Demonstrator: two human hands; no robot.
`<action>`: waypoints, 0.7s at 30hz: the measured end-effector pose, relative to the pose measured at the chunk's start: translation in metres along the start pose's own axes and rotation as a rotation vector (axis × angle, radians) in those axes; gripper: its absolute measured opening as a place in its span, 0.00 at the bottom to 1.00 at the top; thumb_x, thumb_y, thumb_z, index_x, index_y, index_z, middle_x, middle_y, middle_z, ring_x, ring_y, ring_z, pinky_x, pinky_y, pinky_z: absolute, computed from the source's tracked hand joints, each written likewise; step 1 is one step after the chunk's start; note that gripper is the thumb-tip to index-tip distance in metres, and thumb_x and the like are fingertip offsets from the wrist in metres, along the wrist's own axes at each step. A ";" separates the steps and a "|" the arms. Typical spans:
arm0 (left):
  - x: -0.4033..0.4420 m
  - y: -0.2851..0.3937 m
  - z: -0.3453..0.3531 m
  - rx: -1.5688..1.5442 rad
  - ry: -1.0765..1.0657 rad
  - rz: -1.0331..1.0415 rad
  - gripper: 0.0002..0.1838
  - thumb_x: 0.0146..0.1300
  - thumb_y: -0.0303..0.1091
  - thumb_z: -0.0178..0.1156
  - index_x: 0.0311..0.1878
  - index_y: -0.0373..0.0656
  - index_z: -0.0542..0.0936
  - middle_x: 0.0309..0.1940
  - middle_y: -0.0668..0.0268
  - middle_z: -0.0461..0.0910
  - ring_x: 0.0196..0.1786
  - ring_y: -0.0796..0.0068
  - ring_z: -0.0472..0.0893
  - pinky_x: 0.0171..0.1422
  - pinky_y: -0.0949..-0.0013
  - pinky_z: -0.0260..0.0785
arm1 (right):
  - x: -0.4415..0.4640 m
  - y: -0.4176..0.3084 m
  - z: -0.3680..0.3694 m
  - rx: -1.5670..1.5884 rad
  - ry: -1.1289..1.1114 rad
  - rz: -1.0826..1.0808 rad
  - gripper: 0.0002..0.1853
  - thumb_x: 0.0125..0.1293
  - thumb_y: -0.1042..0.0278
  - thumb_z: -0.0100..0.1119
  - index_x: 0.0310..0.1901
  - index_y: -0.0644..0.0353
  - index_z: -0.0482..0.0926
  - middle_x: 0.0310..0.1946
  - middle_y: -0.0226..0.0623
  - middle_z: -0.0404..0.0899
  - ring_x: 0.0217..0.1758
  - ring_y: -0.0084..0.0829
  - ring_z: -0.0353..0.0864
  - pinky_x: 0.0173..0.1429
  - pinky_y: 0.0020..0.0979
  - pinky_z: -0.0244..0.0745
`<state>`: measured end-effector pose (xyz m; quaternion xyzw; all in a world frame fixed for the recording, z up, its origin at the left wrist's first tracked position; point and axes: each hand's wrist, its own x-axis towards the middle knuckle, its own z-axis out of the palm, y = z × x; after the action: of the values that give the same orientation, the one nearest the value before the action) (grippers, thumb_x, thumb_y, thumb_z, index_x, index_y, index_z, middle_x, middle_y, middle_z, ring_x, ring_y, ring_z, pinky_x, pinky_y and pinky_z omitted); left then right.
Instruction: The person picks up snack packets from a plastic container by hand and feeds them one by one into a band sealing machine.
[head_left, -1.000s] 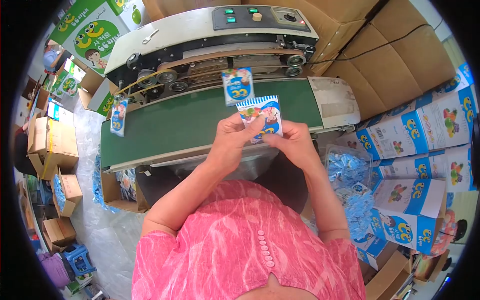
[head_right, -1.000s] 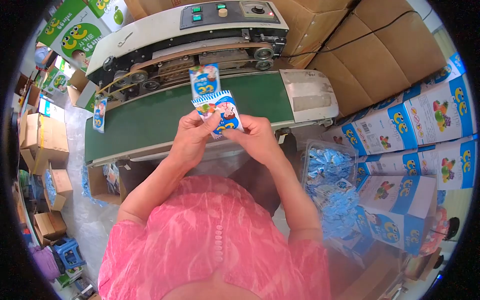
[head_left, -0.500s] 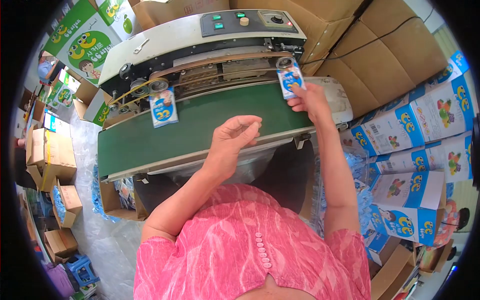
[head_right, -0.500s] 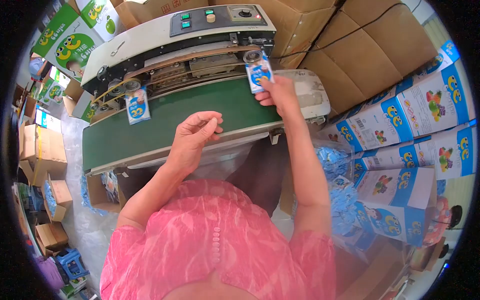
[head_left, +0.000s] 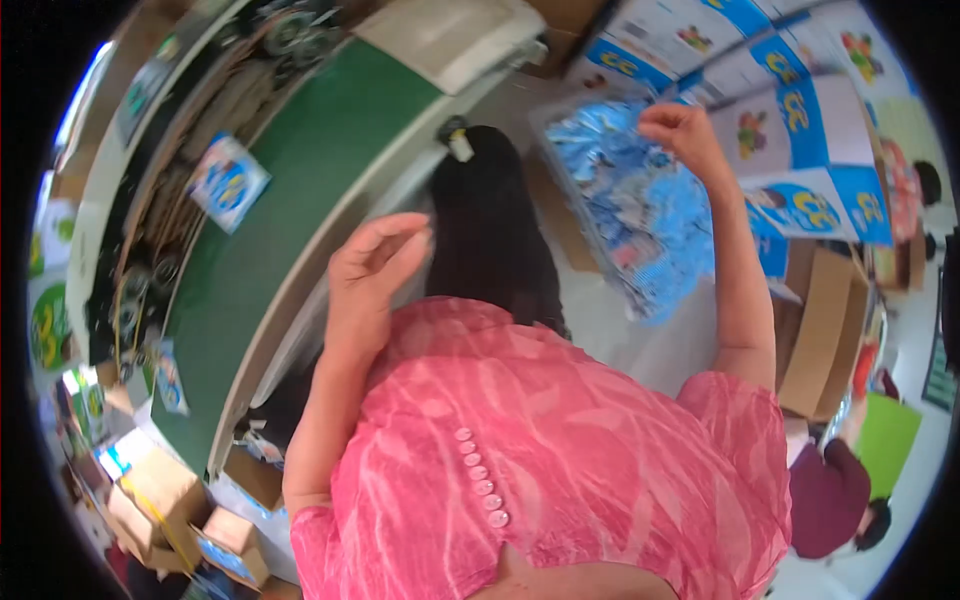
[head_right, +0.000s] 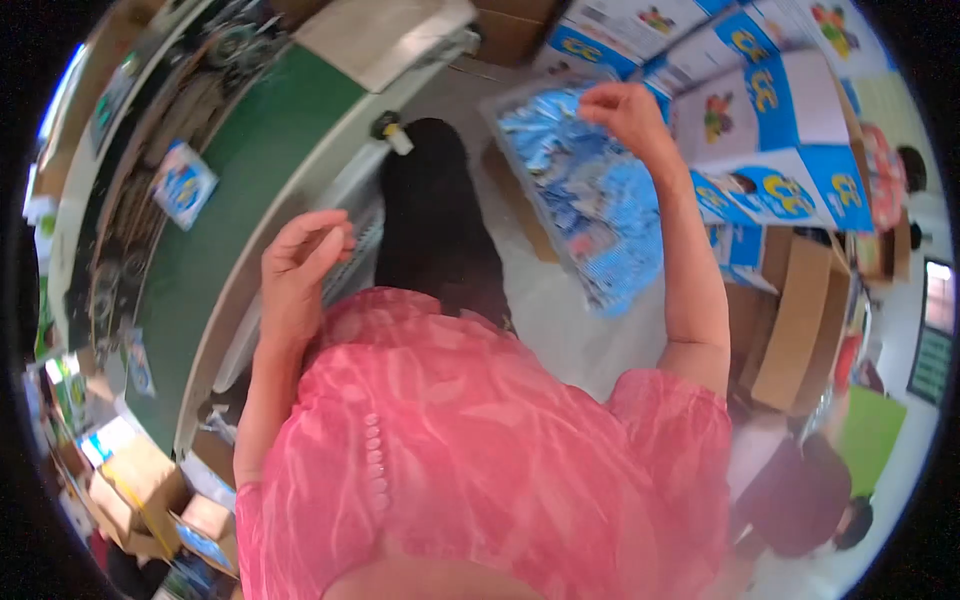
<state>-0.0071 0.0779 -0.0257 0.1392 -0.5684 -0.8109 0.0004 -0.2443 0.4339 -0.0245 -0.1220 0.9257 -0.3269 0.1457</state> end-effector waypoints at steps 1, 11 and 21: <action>0.006 -0.003 0.007 0.034 -0.026 -0.027 0.10 0.61 0.25 0.62 0.47 0.39 0.80 0.40 0.71 0.80 0.44 0.82 0.77 0.51 0.77 0.69 | -0.005 0.026 -0.008 -0.173 -0.104 0.005 0.16 0.55 0.72 0.65 0.47 0.60 0.80 0.41 0.33 0.82 0.45 0.29 0.80 0.52 0.35 0.75; 0.020 -0.015 0.021 0.196 -0.076 -0.169 0.10 0.61 0.26 0.62 0.47 0.40 0.81 0.38 0.70 0.80 0.41 0.82 0.77 0.48 0.76 0.69 | -0.032 0.130 0.030 -0.971 -0.325 -0.495 0.35 0.45 0.82 0.62 0.59 0.51 0.71 0.62 0.36 0.68 0.68 0.41 0.63 0.69 0.47 0.59; 0.031 -0.018 0.032 0.274 -0.043 -0.207 0.11 0.61 0.28 0.63 0.47 0.40 0.81 0.38 0.70 0.80 0.40 0.81 0.77 0.46 0.76 0.69 | 0.015 0.141 0.043 -0.757 -0.577 -0.503 0.30 0.43 0.83 0.61 0.52 0.47 0.78 0.51 0.34 0.78 0.54 0.41 0.77 0.55 0.39 0.72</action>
<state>-0.0413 0.1093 -0.0394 0.1783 -0.6562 -0.7243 -0.1143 -0.2613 0.5114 -0.1495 -0.4691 0.8433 0.0518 0.2573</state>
